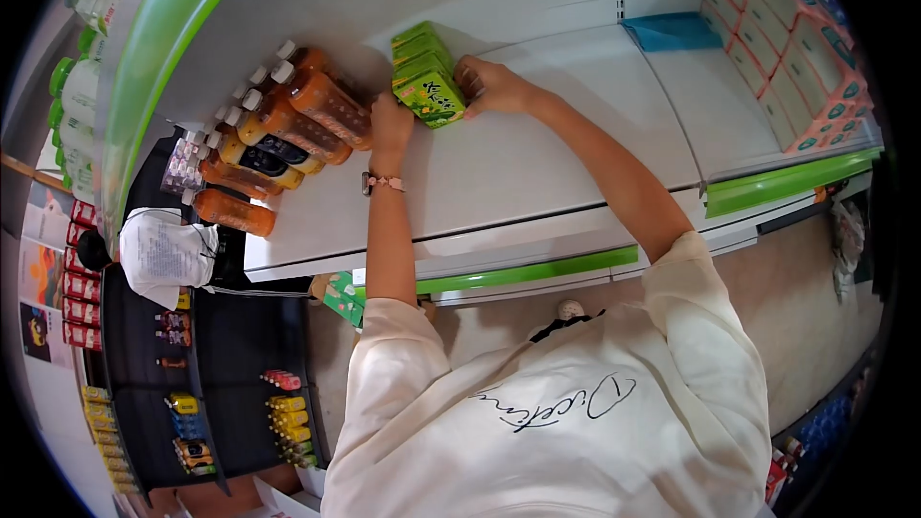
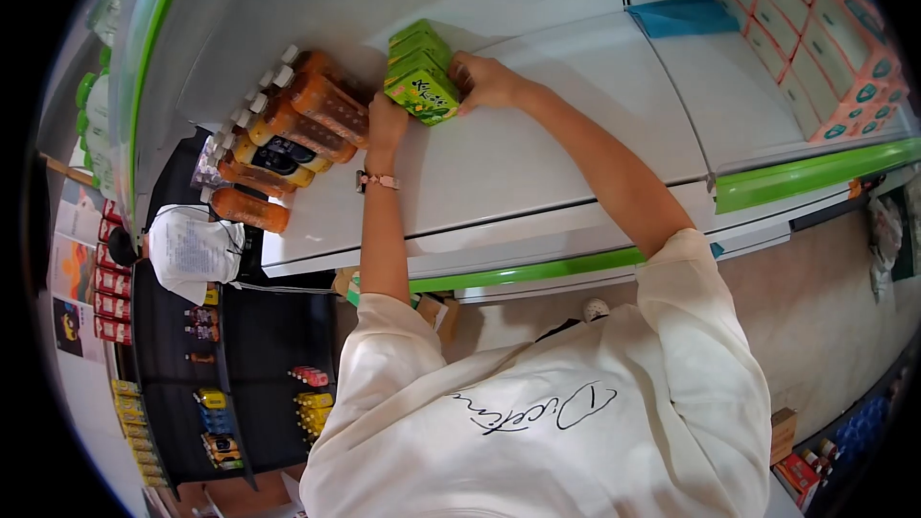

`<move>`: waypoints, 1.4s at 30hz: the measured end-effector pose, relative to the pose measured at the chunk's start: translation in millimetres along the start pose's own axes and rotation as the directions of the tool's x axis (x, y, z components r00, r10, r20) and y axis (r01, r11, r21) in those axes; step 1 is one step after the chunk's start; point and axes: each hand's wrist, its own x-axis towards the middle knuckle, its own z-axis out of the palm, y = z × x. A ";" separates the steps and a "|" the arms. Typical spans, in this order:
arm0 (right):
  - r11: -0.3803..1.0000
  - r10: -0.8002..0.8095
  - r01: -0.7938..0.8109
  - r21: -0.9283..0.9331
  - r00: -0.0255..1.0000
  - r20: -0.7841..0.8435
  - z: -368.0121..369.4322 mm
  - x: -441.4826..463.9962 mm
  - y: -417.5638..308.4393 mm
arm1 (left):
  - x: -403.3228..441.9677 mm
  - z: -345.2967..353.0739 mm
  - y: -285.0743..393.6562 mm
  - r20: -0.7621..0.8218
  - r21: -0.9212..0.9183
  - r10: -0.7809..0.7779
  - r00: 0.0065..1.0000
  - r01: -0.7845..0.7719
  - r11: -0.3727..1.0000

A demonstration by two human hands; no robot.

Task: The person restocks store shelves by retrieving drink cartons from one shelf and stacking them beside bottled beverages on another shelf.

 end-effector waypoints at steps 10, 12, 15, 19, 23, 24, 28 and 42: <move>0.996 0.072 -0.071 -0.058 0.997 0.016 -8.1 -0.2 -2.8 | 1.6 3.3 -2.3 -0.026 0.033 0.018 0.999 -0.017 0.999; 0.991 0.135 -0.135 0.004 0.991 0.012 -6.1 0.3 -4.4 | -0.5 2.0 -1.4 -0.016 0.022 0.027 1.000 -0.027 0.999; 0.985 0.169 -0.169 -0.043 0.986 0.002 -4.0 -2.3 -7.9 | -6.1 -3.2 10.5 -0.018 0.001 0.054 0.998 -0.054 0.999; 0.989 0.130 -0.130 -0.063 0.991 -0.007 -2.4 -2.4 -5.8 | -7.3 -5.9 13.3 -0.003 0.002 0.024 1.000 -0.024 1.000; 0.990 0.109 -0.112 -0.080 0.993 -0.035 -0.4 -2.5 -2.4 | -4.7 -4.5 8.2 0.020 0.016 0.012 1.000 -0.012 1.000; 0.990 0.092 -0.096 -0.104 0.995 -0.049 0.0 -2.4 -2.5 | -4.5 -4.1 7.3 0.019 0.016 0.012 1.000 -0.012 1.000; 0.985 0.057 -0.068 -0.161 0.996 -0.073 1.1 -4.0 -5.2 | -2.2 -1.2 1.2 0.017 0.029 0.028 0.999 -0.028 0.999; 0.977 0.071 -0.084 -0.194 0.995 -0.072 2.3 -3.0 -3.3 | -4.6 -3.5 5.8 0.012 0.036 0.032 0.999 -0.032 0.999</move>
